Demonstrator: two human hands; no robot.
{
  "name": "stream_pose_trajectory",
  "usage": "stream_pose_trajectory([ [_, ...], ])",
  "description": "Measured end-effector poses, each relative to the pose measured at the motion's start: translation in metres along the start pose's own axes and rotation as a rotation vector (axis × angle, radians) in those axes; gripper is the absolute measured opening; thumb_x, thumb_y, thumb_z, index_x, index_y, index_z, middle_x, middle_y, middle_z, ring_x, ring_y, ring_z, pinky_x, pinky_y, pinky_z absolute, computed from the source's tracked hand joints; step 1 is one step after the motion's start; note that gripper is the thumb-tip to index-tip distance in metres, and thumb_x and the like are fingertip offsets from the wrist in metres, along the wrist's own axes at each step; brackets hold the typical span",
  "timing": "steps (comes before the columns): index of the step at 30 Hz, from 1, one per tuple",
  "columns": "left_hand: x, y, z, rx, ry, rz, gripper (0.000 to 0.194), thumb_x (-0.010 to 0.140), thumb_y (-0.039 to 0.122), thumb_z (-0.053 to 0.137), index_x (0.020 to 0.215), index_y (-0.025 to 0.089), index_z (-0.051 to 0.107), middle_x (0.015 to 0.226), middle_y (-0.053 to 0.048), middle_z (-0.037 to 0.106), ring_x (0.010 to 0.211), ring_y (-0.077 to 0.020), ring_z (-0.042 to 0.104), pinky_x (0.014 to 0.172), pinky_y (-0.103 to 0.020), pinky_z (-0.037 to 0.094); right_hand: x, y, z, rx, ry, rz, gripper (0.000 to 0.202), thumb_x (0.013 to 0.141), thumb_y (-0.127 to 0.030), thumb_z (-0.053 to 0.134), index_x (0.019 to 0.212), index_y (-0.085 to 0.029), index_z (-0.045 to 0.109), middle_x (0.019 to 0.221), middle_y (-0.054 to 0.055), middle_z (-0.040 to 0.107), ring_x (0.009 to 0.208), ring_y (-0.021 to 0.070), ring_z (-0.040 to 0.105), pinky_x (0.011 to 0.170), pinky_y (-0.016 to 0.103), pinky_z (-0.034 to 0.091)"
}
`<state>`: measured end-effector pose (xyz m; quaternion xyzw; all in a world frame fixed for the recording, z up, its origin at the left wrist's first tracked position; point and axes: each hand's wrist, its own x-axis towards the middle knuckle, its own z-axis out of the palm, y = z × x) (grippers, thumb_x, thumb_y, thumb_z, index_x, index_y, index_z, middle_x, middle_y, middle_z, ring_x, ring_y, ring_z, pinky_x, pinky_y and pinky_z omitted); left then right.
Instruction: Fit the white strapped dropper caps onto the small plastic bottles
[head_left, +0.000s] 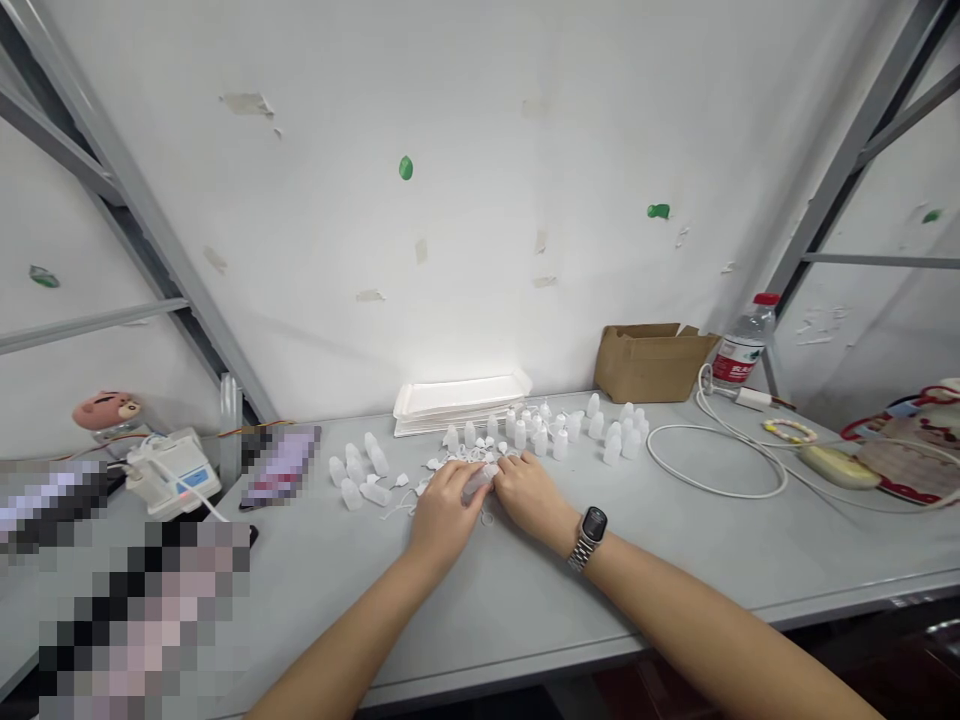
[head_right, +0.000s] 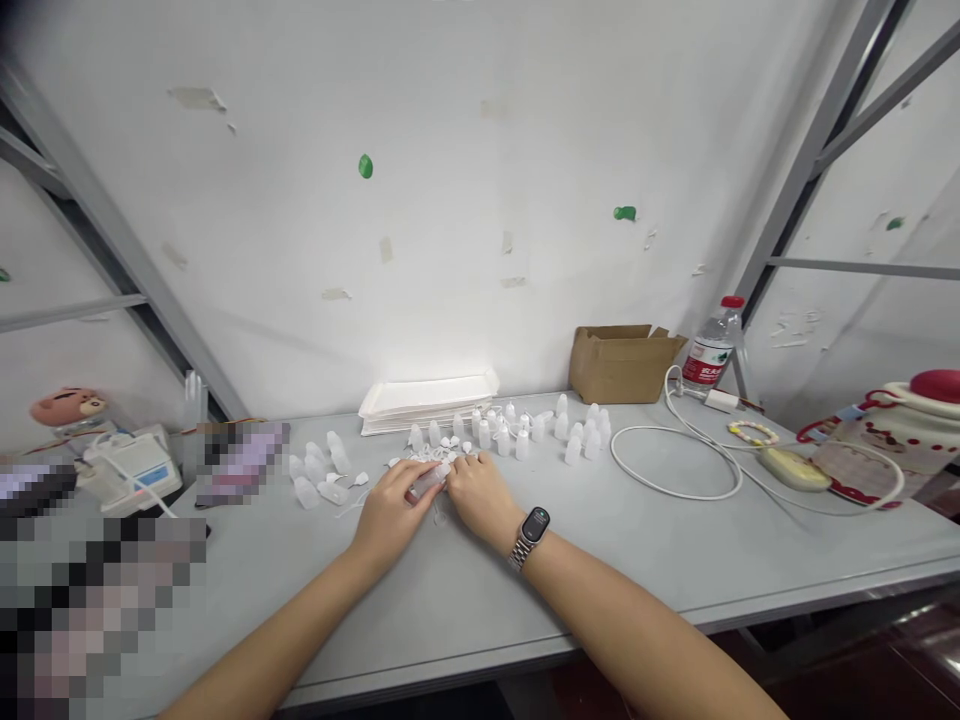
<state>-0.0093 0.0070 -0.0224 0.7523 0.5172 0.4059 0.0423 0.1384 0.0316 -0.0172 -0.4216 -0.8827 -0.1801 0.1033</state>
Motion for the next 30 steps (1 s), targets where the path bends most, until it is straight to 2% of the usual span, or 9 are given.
stream_pose_trajectory([
  [10,-0.001,-0.002,0.001,-0.024,0.015,0.025,0.022,0.080,0.025,0.053,0.101,0.024,0.060,0.095,-0.004,0.062,0.089,-0.0184,0.059,0.069,-0.030,0.052,0.000,0.000,-0.002,0.016,-0.005,0.016,0.016,0.082,-0.008,0.044,0.077,-0.013,0.058,0.075,0.009,0.061,0.072,0.0210,0.056,0.063,0.032,0.033],
  [17,0.000,0.001,-0.001,-0.014,-0.015,-0.008,0.022,0.080,0.024,0.054,0.101,0.023,0.060,0.095,-0.004,0.062,0.089,-0.0184,0.058,0.071,-0.030,0.051,0.000,-0.001,0.002,0.028,0.022,0.014,0.015,0.081,-0.007,0.044,0.075,-0.013,0.057,0.074,0.008,0.061,0.072,0.0205,0.056,0.064,0.031,0.034],
  [20,0.001,0.002,-0.003,-0.024,-0.020,-0.026,0.023,0.081,0.026,0.053,0.103,0.022,0.060,0.097,-0.004,0.062,0.087,-0.0182,0.058,0.071,-0.031,0.050,0.001,0.003,-0.001,0.105,0.046,0.070,0.014,0.080,-0.007,0.044,0.075,-0.014,0.056,0.075,0.008,0.061,0.070,0.0189,0.056,0.063,0.030,0.034],
  [23,0.002,0.005,-0.006,-0.040,-0.010,-0.056,0.025,0.083,0.030,0.050,0.106,0.023,0.058,0.099,-0.004,0.061,0.080,-0.0166,0.059,0.070,-0.031,0.050,0.002,0.014,-0.008,0.388,0.118,0.312,0.013,0.081,-0.011,0.045,0.073,-0.015,0.054,0.072,0.005,0.061,0.065,0.0159,0.054,0.060,0.027,0.035],
  [26,0.002,0.006,-0.007,-0.066,0.002,-0.067,0.026,0.084,0.031,0.047,0.107,0.024,0.057,0.100,-0.005,0.061,0.079,-0.0163,0.059,0.069,-0.031,0.050,0.005,0.028,-0.017,0.986,0.208,0.586,0.015,0.079,-0.027,0.050,0.068,-0.017,0.052,0.063,0.001,0.057,0.057,0.0130,0.051,0.055,0.025,0.037],
  [28,0.002,0.006,-0.006,-0.084,-0.009,-0.066,0.026,0.085,0.031,0.046,0.108,0.024,0.056,0.102,-0.005,0.061,0.083,-0.0174,0.059,0.071,-0.032,0.050,0.006,0.035,-0.023,1.410,0.213,0.673,0.021,0.073,-0.035,0.058,0.066,-0.016,0.052,0.058,-0.001,0.054,0.052,0.0111,0.049,0.055,0.026,0.039],
  [30,0.001,0.006,-0.006,-0.092,-0.036,-0.074,0.026,0.086,0.031,0.045,0.108,0.024,0.056,0.104,-0.005,0.061,0.087,-0.0186,0.059,0.073,-0.033,0.049,0.006,0.037,-0.028,1.723,0.168,0.676,0.024,0.067,-0.036,0.064,0.064,-0.015,0.053,0.057,-0.002,0.052,0.050,0.0093,0.047,0.055,0.026,0.039],
])
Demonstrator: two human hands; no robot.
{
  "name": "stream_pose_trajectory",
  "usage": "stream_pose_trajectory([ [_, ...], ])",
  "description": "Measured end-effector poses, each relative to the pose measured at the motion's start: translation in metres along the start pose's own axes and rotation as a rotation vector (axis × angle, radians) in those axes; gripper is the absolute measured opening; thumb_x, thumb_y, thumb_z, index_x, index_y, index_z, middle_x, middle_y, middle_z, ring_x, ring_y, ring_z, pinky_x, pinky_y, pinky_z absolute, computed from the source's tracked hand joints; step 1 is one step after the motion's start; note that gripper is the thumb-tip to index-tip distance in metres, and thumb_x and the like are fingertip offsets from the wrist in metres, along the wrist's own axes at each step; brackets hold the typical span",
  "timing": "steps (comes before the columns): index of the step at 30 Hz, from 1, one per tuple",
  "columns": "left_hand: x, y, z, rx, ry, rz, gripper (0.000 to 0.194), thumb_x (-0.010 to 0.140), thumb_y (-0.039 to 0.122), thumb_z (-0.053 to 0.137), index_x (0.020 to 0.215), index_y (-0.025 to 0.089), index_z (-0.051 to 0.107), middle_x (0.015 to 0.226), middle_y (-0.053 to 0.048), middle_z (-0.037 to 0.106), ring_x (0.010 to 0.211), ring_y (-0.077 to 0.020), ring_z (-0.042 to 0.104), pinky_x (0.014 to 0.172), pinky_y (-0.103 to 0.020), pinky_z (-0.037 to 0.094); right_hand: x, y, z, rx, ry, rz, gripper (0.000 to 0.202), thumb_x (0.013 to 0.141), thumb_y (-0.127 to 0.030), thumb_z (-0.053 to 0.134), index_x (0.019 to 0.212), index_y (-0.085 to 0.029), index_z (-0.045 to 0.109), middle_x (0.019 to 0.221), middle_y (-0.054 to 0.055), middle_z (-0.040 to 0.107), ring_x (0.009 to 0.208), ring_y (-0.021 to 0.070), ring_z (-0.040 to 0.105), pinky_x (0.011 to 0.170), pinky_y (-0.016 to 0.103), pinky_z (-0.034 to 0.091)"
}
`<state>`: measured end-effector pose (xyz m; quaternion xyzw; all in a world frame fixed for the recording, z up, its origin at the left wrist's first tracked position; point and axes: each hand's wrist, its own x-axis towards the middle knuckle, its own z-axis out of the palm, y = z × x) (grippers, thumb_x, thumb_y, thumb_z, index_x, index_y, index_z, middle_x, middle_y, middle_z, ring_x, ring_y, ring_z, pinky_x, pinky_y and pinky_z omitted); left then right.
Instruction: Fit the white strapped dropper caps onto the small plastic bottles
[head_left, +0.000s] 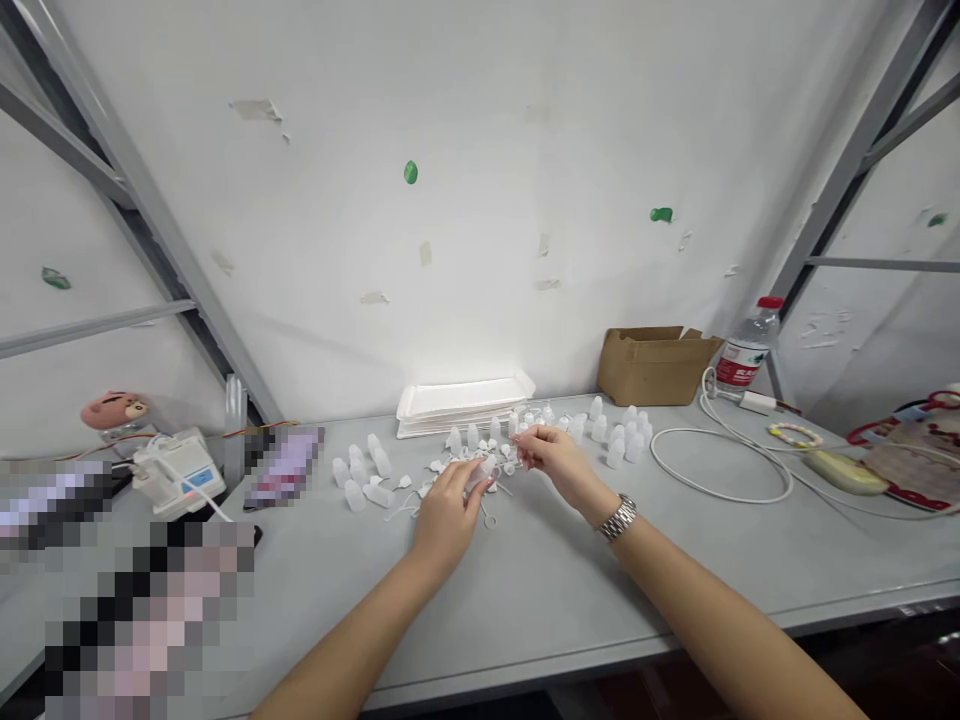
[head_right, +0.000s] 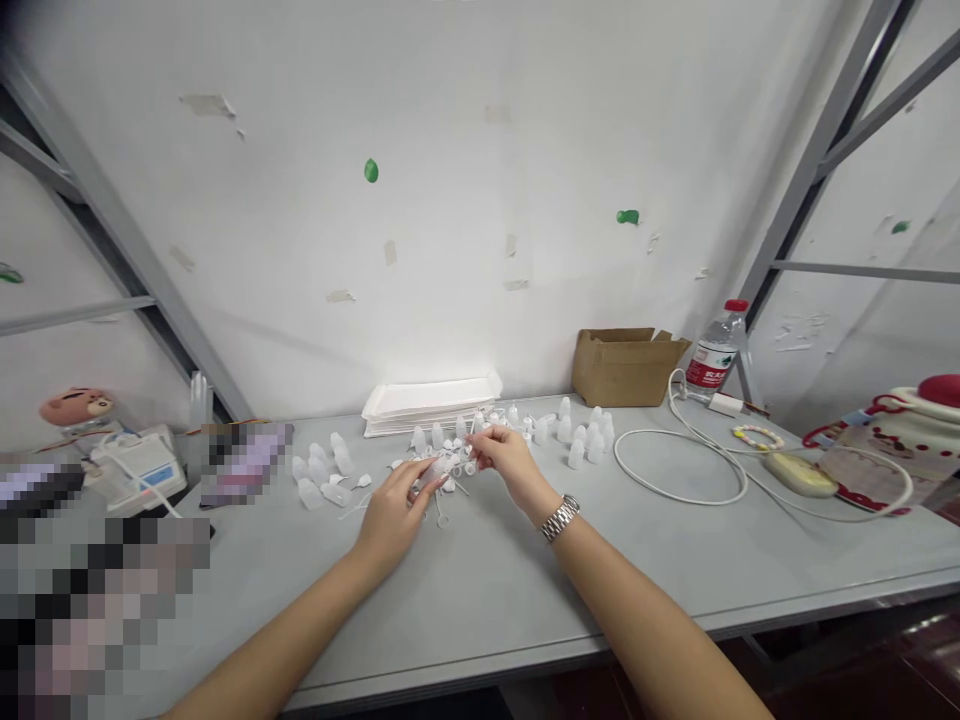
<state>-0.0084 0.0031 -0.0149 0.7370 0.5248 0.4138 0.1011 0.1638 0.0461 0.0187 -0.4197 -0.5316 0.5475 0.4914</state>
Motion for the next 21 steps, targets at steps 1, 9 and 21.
stream_pose_trajectory([
  [1,0.000,0.000,0.000,-0.002,-0.013,-0.001,0.026,0.086,0.031,0.044,0.108,0.024,0.056,0.104,-0.005,0.061,0.089,-0.0191,0.059,0.073,-0.033,0.049,-0.001,-0.001,0.001,0.084,-0.047,0.030,0.024,0.065,-0.036,0.066,0.063,-0.015,0.054,0.057,-0.002,0.052,0.050,0.0086,0.046,0.054,0.025,0.038],
  [9,-0.001,-0.001,0.002,0.000,-0.032,0.059,0.025,0.084,0.030,0.047,0.107,0.025,0.057,0.101,-0.004,0.062,0.093,-0.0190,0.058,0.072,-0.031,0.051,-0.006,0.004,0.009,0.145,-0.130,0.088,0.027,0.063,-0.032,0.069,0.053,-0.016,0.049,0.048,-0.006,0.045,0.046,0.0061,0.037,0.050,0.024,0.029],
  [21,-0.001,-0.003,0.003,-0.004,-0.044,0.080,0.025,0.085,0.029,0.046,0.107,0.024,0.056,0.101,-0.005,0.062,0.093,-0.0197,0.058,0.074,-0.034,0.050,-0.008,0.008,0.016,0.130,-0.100,0.078,0.027,0.062,-0.037,0.069,0.056,-0.016,0.052,0.048,-0.006,0.046,0.047,0.0068,0.039,0.052,0.024,0.032],
])
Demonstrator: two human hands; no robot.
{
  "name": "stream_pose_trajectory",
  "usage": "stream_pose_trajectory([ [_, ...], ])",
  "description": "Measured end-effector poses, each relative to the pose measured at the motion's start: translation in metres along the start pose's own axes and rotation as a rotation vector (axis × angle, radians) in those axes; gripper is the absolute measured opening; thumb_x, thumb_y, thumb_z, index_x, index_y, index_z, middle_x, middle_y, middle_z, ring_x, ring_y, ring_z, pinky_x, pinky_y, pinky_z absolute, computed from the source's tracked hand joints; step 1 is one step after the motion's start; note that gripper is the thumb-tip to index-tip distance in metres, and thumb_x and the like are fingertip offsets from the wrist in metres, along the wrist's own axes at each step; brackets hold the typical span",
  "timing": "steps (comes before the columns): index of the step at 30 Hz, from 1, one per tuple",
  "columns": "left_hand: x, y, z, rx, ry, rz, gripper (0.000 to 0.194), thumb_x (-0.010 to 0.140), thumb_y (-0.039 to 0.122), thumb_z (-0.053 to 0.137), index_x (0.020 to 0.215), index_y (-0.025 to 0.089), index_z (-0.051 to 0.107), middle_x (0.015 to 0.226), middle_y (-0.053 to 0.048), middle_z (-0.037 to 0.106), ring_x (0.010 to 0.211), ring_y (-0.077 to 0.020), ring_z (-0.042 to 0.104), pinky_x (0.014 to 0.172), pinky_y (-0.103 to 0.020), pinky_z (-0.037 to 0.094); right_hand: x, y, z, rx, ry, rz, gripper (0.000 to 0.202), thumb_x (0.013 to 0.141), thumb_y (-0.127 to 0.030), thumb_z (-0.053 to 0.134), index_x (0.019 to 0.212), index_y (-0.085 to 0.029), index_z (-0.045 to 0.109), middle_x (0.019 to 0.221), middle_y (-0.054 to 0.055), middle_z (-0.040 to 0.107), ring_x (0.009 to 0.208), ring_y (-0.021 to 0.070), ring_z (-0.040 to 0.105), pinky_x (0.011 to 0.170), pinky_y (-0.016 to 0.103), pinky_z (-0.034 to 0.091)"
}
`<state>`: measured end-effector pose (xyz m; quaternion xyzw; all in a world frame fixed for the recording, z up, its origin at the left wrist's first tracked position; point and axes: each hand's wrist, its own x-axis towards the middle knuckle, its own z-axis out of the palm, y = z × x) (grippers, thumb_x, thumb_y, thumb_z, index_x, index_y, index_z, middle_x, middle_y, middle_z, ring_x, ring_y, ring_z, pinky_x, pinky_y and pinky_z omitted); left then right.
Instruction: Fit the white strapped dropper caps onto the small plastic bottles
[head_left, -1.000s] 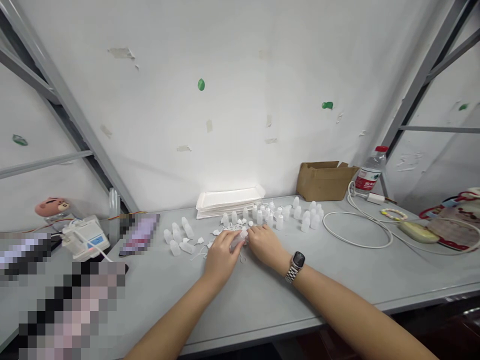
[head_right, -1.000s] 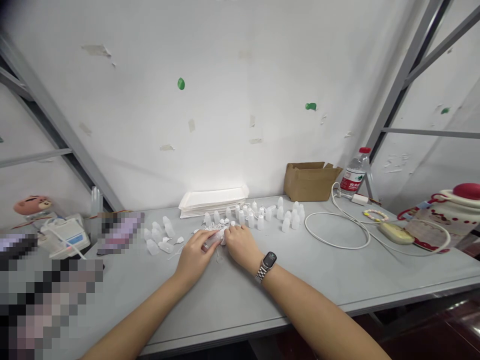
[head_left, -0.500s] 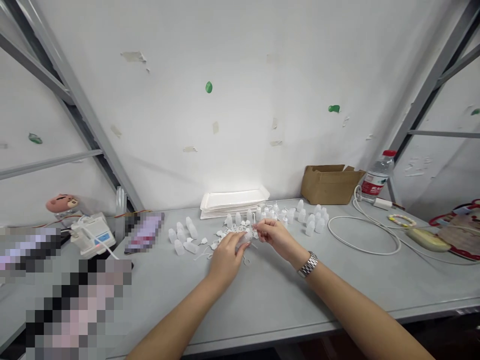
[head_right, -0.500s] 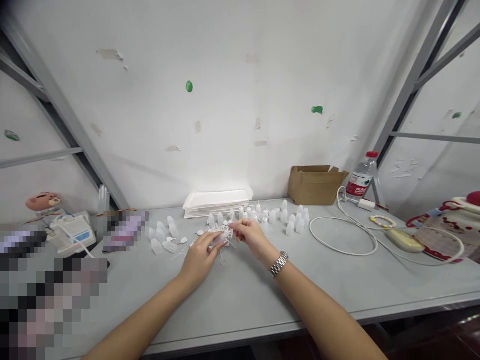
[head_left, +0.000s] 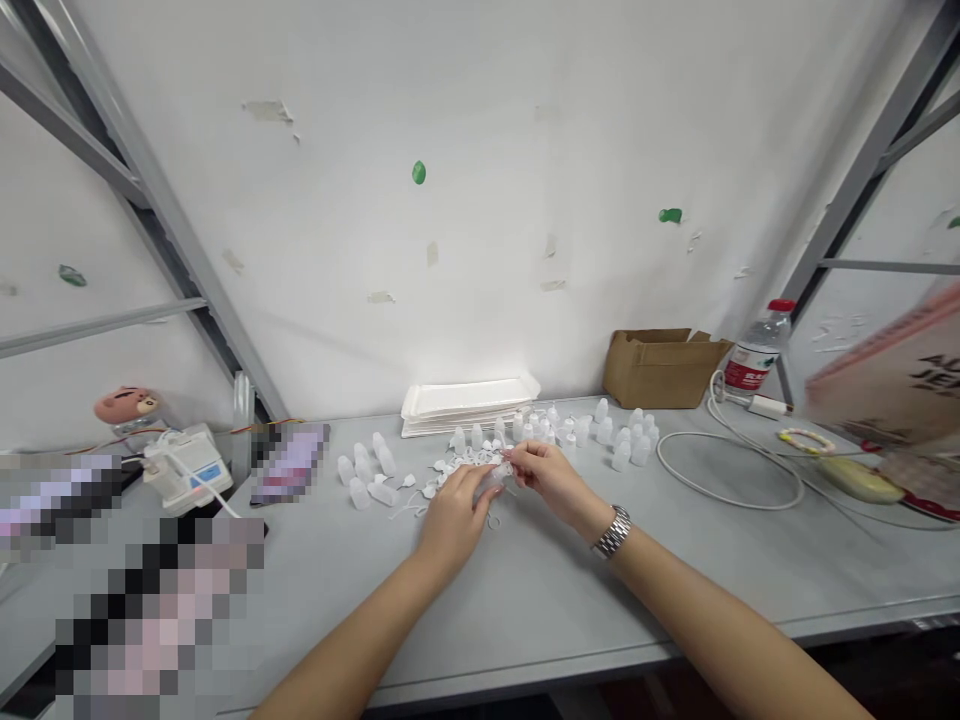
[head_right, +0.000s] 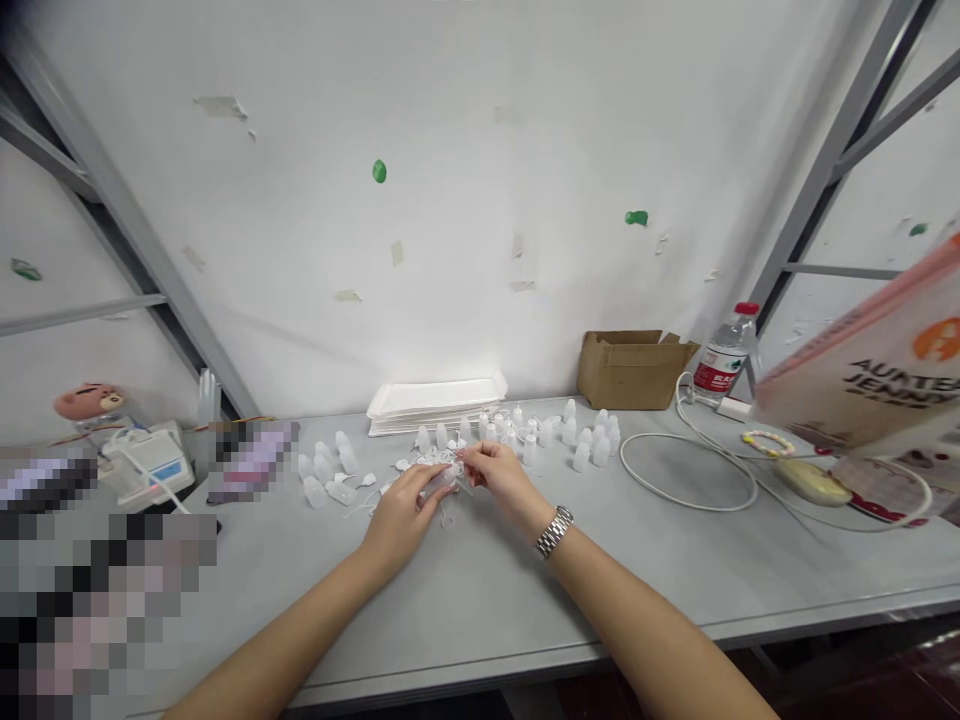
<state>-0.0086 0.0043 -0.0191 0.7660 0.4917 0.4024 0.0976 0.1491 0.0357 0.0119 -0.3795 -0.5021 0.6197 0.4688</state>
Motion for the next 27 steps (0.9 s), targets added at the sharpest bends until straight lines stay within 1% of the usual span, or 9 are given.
stream_pose_trajectory([
  [5,-0.0004,-0.0005,0.0005,0.014,-0.006,-0.009,0.026,0.085,0.030,0.047,0.108,0.024,0.056,0.102,-0.004,0.062,0.093,-0.0189,0.058,0.073,-0.032,0.050,-0.0003,0.0009,0.0006,-0.036,0.005,-0.011,0.027,0.062,-0.037,0.068,0.057,-0.016,0.053,0.049,-0.005,0.047,0.048,0.0073,0.040,0.052,0.024,0.032],
  [11,-0.0007,0.0014,-0.0003,0.019,-0.018,-0.035,0.026,0.085,0.031,0.046,0.108,0.024,0.056,0.102,-0.004,0.062,0.091,-0.0187,0.059,0.072,-0.031,0.051,-0.0019,0.0002,0.0044,-0.127,0.050,-0.067,0.027,0.064,-0.039,0.067,0.060,-0.016,0.055,0.049,-0.005,0.046,0.048,0.0078,0.040,0.051,0.024,0.032],
  [17,0.0004,0.0019,-0.0013,0.024,0.012,-0.033,0.026,0.085,0.031,0.045,0.107,0.024,0.056,0.101,-0.004,0.062,0.091,-0.0183,0.059,0.070,-0.029,0.050,-0.0014,0.0003,0.0052,-0.189,0.023,-0.122,0.034,0.070,-0.046,0.060,0.056,-0.015,0.054,0.052,-0.003,0.047,0.051,0.0088,0.043,0.054,0.025,0.035],
  [19,0.0008,0.0021,-0.0017,0.028,0.017,-0.044,0.026,0.085,0.030,0.045,0.107,0.024,0.055,0.100,-0.004,0.062,0.090,-0.0186,0.059,0.070,-0.030,0.050,-0.0017,-0.0006,0.0056,-0.224,0.014,-0.146,0.033,0.071,-0.046,0.060,0.060,-0.015,0.058,0.054,-0.003,0.047,0.052,0.0091,0.043,0.055,0.025,0.036],
  [23,0.0013,0.0040,-0.0031,0.042,0.016,-0.080,0.026,0.085,0.030,0.044,0.107,0.023,0.056,0.100,-0.004,0.062,0.090,-0.0190,0.059,0.072,-0.031,0.049,-0.0023,-0.0007,0.0062,-0.331,0.015,-0.174,0.027,0.069,-0.042,0.062,0.074,-0.015,0.066,0.066,0.001,0.057,0.058,0.0109,0.048,0.058,0.026,0.039],
  [27,0.0015,0.0055,-0.0045,0.039,0.021,-0.110,0.027,0.086,0.031,0.042,0.109,0.023,0.055,0.102,-0.004,0.062,0.093,-0.0187,0.058,0.075,-0.032,0.048,-0.0022,0.0028,0.0057,-0.448,0.043,-0.253,0.026,0.071,-0.041,0.061,0.077,-0.017,0.067,0.071,0.002,0.059,0.064,0.0131,0.051,0.059,0.027,0.041],
])
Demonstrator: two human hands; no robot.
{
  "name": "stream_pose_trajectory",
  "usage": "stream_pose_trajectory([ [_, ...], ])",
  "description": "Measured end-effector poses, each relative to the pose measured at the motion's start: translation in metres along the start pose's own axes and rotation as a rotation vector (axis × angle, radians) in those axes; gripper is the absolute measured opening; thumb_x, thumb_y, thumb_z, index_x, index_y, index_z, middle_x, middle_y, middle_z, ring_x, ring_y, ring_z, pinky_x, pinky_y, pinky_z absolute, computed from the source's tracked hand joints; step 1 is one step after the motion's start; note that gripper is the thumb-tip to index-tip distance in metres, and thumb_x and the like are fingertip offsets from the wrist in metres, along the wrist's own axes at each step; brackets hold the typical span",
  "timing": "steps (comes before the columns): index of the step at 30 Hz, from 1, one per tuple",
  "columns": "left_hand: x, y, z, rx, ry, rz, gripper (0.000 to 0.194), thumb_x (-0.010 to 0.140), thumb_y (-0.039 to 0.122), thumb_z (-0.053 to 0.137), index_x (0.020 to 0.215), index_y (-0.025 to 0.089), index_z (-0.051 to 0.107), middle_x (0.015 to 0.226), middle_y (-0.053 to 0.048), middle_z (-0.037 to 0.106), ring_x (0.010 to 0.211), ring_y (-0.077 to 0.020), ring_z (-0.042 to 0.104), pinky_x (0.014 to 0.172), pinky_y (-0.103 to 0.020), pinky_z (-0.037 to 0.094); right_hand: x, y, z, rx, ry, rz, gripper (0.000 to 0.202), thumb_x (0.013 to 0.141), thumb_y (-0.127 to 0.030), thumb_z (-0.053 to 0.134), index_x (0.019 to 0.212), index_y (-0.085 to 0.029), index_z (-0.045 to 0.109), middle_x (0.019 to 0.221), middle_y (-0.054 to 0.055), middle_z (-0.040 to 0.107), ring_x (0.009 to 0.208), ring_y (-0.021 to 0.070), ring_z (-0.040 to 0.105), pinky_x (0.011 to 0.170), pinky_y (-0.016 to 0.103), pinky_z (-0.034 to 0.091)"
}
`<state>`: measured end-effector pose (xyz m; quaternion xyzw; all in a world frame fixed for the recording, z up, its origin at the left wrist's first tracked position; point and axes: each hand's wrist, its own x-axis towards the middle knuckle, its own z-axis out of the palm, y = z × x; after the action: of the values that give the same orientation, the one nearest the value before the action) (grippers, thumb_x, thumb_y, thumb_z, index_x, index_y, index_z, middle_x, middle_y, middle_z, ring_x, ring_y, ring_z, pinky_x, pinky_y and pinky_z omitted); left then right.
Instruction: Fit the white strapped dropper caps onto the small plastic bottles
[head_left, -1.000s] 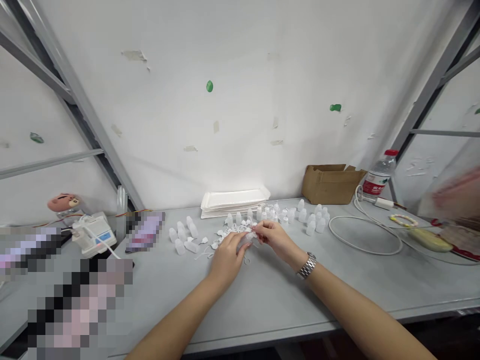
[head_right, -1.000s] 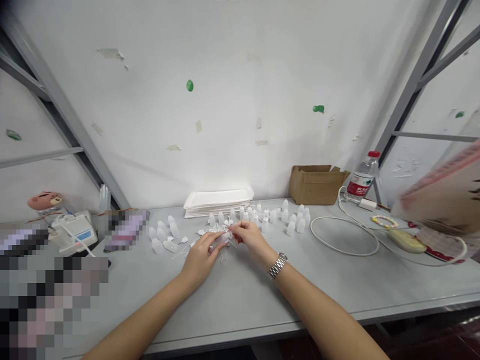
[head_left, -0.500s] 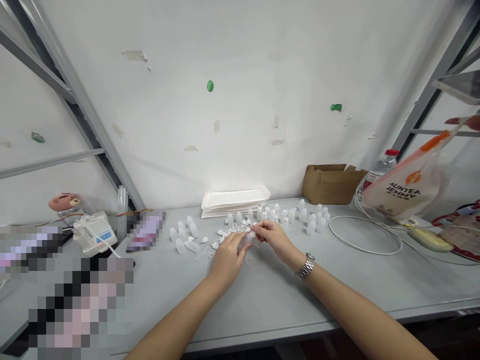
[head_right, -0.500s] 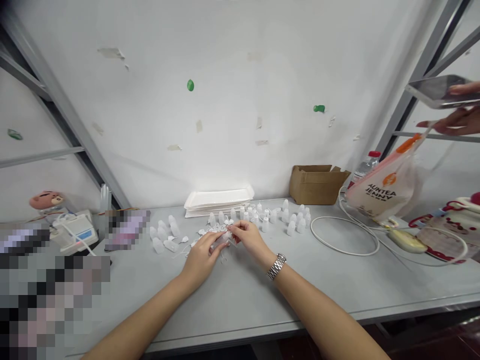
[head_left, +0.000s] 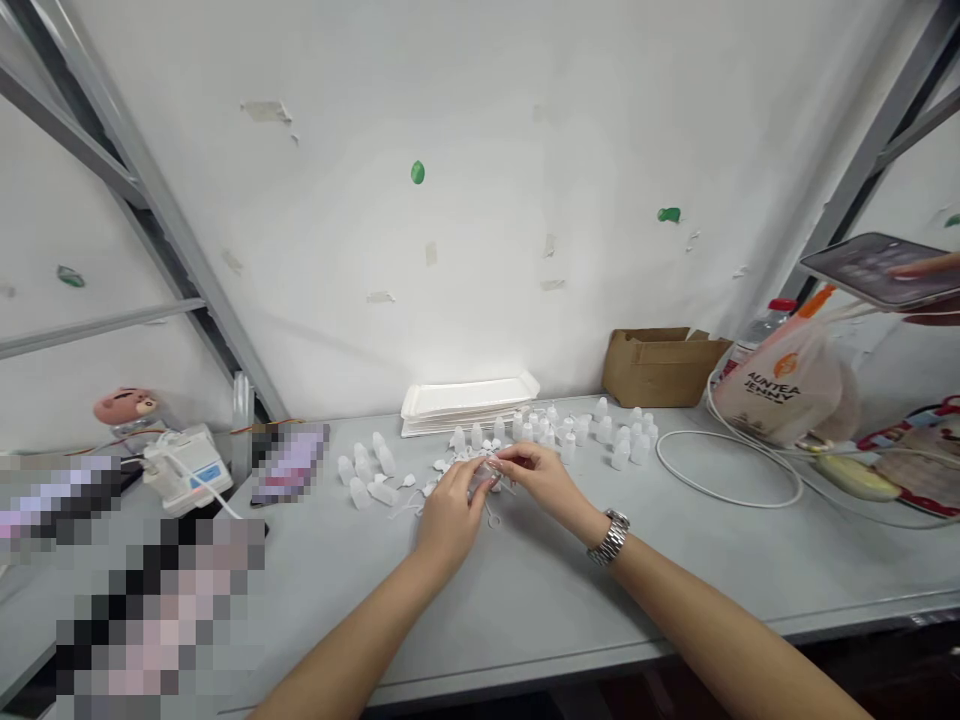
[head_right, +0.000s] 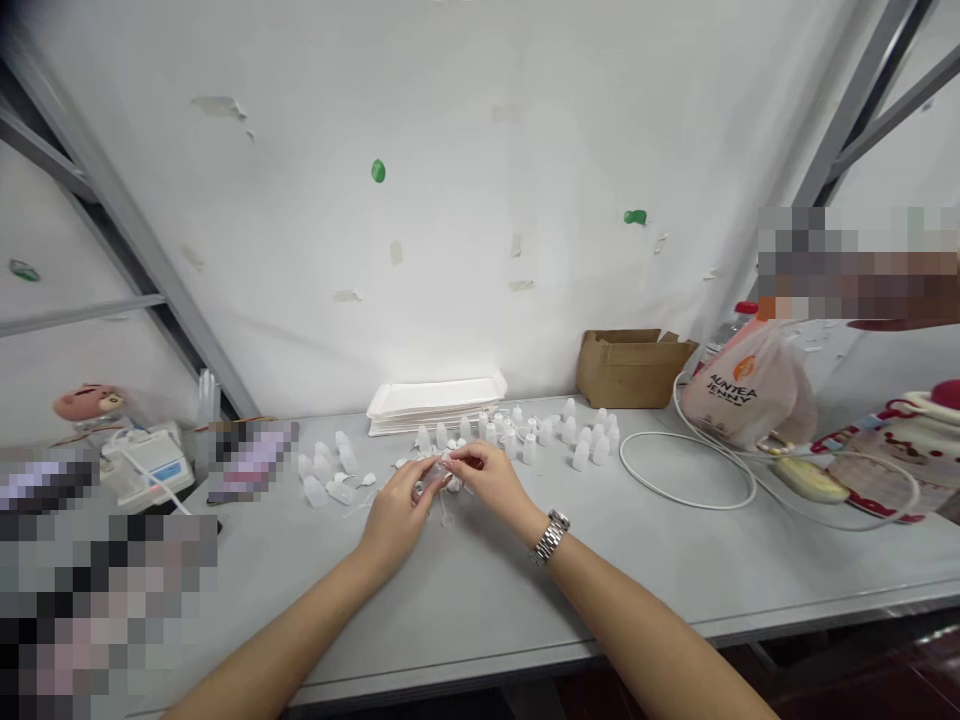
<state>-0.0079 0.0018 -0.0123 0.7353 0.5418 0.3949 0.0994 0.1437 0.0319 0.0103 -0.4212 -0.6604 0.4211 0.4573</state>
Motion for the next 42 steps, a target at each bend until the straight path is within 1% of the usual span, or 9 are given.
stream_pose_trajectory([
  [11,0.000,0.000,0.001,-0.082,0.013,-0.037,0.029,0.086,0.032,0.043,0.111,0.022,0.052,0.107,-0.006,0.061,0.098,-0.0201,0.056,0.076,-0.033,0.048,0.000,0.001,0.000,-0.004,0.009,-0.007,0.025,0.071,-0.041,0.061,0.075,-0.017,0.067,0.072,0.002,0.060,0.065,0.0135,0.052,0.060,0.027,0.042],
  [18,0.000,0.003,0.000,-0.108,0.043,-0.125,0.040,0.085,0.033,0.044,0.123,0.023,0.043,0.100,-0.007,0.062,0.087,-0.0191,0.061,0.073,-0.033,0.048,0.001,-0.002,-0.005,0.025,0.052,-0.011,0.031,0.075,-0.046,0.056,0.072,-0.016,0.063,0.063,-0.001,0.054,0.058,0.0116,0.049,0.057,0.026,0.040],
  [23,0.000,0.003,0.000,-0.109,0.047,-0.141,0.042,0.084,0.033,0.046,0.125,0.023,0.042,0.098,-0.007,0.062,0.084,-0.0185,0.061,0.073,-0.033,0.048,0.001,-0.005,-0.006,0.134,0.118,-0.009,0.030,0.072,-0.047,0.058,0.076,-0.017,0.059,0.067,0.000,0.055,0.058,0.0112,0.049,0.056,0.026,0.042],
  [27,0.000,0.005,-0.002,-0.120,0.048,-0.149,0.043,0.085,0.034,0.045,0.126,0.024,0.040,0.099,-0.007,0.061,0.086,-0.0188,0.060,0.073,-0.034,0.047,0.002,-0.004,-0.006,0.125,0.109,-0.012,0.030,0.074,-0.046,0.056,0.079,-0.017,0.059,0.065,-0.001,0.054,0.057,0.0115,0.049,0.056,0.027,0.042],
  [29,0.001,0.005,-0.004,-0.126,0.066,-0.156,0.043,0.085,0.033,0.044,0.127,0.024,0.038,0.100,-0.007,0.061,0.086,-0.0189,0.060,0.073,-0.034,0.047,0.005,-0.002,-0.009,0.089,0.116,-0.005,0.029,0.075,-0.046,0.054,0.080,-0.017,0.059,0.067,0.000,0.054,0.057,0.0118,0.049,0.057,0.027,0.043],
  [31,0.002,0.006,-0.007,-0.131,0.098,-0.169,0.044,0.085,0.033,0.044,0.127,0.023,0.037,0.100,-0.008,0.060,0.085,-0.0190,0.060,0.072,-0.034,0.047,0.007,0.001,-0.013,-0.021,0.099,0.015,0.026,0.076,-0.042,0.053,0.081,-0.018,0.060,0.071,0.001,0.056,0.059,0.0127,0.050,0.059,0.028,0.043],
  [36,0.003,0.007,-0.009,-0.136,0.139,-0.166,0.044,0.085,0.034,0.044,0.127,0.022,0.035,0.099,-0.007,0.060,0.085,-0.0194,0.060,0.072,-0.034,0.046,0.006,0.015,-0.015,-0.524,-0.085,0.045,0.012,0.069,-0.027,0.061,0.075,-0.017,0.062,0.082,0.005,0.056,0.074,0.0167,0.052,0.069,0.030,0.041],
  [39,0.003,0.007,-0.008,-0.133,0.145,-0.152,0.045,0.085,0.035,0.044,0.127,0.023,0.035,0.099,-0.007,0.060,0.083,-0.0194,0.060,0.072,-0.034,0.046,0.003,0.023,-0.011,-0.591,-0.148,0.045,0.015,0.068,-0.024,0.063,0.081,-0.016,0.059,0.086,0.006,0.055,0.075,0.0162,0.052,0.069,0.028,0.041],
  [42,0.003,0.007,-0.008,-0.138,0.142,-0.158,0.045,0.085,0.035,0.044,0.127,0.023,0.035,0.100,-0.008,0.060,0.082,-0.0190,0.061,0.071,-0.033,0.046,0.004,0.027,-0.012,-0.609,-0.122,-0.001,0.014,0.073,-0.019,0.056,0.087,-0.017,0.056,0.086,0.005,0.054,0.076,0.0156,0.052,0.069,0.027,0.041],
])
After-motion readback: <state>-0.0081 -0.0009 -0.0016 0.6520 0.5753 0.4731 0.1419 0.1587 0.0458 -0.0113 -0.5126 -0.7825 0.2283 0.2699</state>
